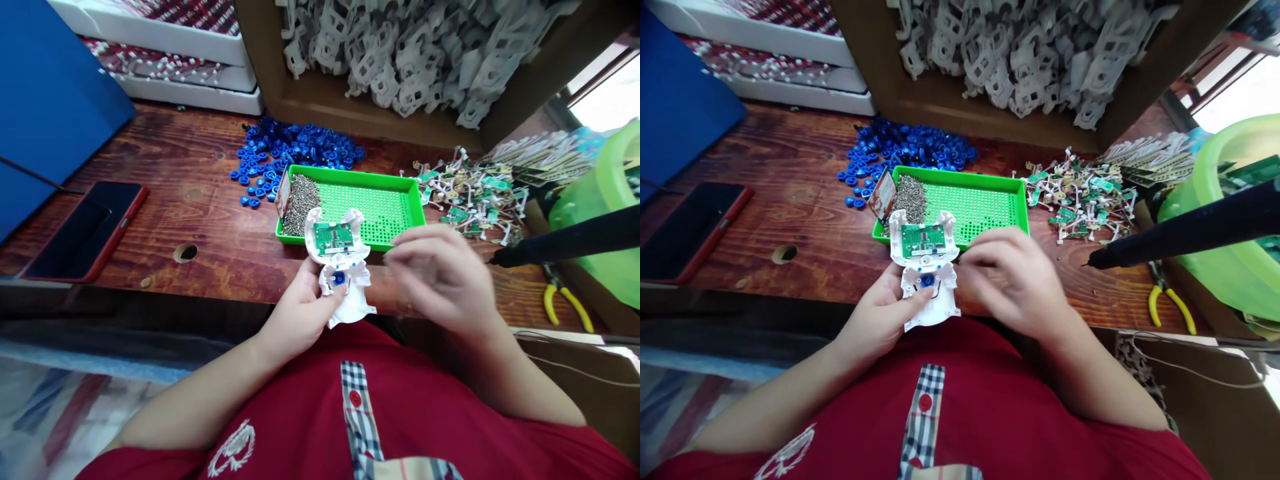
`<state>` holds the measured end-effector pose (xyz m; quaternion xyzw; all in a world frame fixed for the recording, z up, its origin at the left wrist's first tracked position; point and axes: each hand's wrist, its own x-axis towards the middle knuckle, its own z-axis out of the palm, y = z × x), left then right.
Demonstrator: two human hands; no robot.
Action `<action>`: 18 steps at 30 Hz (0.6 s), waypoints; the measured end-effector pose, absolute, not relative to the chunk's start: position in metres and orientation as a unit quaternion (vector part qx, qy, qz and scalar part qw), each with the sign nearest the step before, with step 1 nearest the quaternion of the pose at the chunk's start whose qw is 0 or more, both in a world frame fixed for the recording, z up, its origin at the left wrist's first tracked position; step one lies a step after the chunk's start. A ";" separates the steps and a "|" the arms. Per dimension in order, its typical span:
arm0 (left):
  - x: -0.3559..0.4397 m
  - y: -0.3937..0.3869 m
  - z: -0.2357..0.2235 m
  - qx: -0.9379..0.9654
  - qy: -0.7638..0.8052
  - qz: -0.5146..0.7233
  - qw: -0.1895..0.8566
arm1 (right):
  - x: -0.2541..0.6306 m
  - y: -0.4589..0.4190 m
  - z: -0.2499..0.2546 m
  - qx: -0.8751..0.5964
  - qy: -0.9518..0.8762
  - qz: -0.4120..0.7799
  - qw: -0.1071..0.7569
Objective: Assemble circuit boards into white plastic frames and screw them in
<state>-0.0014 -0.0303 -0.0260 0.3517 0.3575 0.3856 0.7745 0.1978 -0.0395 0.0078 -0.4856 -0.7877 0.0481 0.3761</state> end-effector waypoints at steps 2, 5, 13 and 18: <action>-0.001 -0.027 -0.026 0.328 0.377 0.380 0.778 | 0.220 -0.029 0.008 -0.597 -0.708 -0.027 0.378; 0.001 -0.025 -0.023 0.290 0.389 0.356 0.799 | 0.253 -0.002 0.009 -0.753 -0.623 -0.050 0.207; 0.008 -0.016 -0.008 0.233 0.417 0.294 0.827 | 0.281 0.071 0.015 -0.782 -0.623 0.021 -0.027; 0.014 0.001 0.002 0.191 0.442 0.302 0.822 | 0.281 0.078 -0.002 -0.756 -0.651 0.065 -0.021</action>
